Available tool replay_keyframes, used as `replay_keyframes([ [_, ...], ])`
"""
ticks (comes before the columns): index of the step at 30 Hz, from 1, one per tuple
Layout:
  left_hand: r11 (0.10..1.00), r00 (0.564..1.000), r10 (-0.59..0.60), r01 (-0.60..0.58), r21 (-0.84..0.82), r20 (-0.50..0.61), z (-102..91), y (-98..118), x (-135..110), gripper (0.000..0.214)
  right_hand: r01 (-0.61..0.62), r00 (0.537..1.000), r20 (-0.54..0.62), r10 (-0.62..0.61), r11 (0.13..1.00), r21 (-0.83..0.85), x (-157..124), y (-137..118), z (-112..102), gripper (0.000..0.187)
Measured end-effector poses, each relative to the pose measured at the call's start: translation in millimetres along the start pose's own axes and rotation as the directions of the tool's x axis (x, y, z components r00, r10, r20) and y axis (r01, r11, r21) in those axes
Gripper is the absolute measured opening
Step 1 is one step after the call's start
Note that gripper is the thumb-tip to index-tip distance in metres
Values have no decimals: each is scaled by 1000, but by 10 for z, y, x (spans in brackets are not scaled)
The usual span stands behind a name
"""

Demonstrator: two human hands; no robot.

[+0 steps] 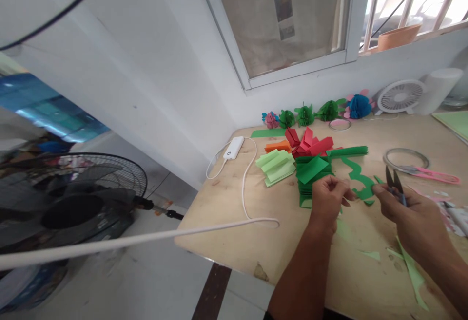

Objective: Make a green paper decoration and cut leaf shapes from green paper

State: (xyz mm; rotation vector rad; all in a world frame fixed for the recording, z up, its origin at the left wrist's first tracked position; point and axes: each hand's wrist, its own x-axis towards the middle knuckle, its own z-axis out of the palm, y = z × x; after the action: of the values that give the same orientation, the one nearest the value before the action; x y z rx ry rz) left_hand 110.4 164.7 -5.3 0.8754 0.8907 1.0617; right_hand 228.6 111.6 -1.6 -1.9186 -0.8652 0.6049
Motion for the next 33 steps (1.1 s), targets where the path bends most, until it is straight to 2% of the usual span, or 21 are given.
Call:
replay_keyframes([
  [7,989,999,-23,16,148,45,-4,-129,85,37,-1,1000,-15,2,998,55,25,23,-6,46],
  [16,998,994,-51,55,-32,97,-31,-56,61,22,18,1000,-4,-18,996,86,29,45,-22,44],
  [24,982,998,-38,45,-185,40,13,48,-4,26,36,999,17,-37,999,30,-3,-10,-22,48],
  [29,976,999,-39,41,-213,14,49,-23,30,41,48,995,86,-50,999,22,-3,-15,13,48],
  [33,976,1000,-1,-5,-216,-29,48,-58,44,34,63,988,142,-67,998,28,17,14,28,49],
])
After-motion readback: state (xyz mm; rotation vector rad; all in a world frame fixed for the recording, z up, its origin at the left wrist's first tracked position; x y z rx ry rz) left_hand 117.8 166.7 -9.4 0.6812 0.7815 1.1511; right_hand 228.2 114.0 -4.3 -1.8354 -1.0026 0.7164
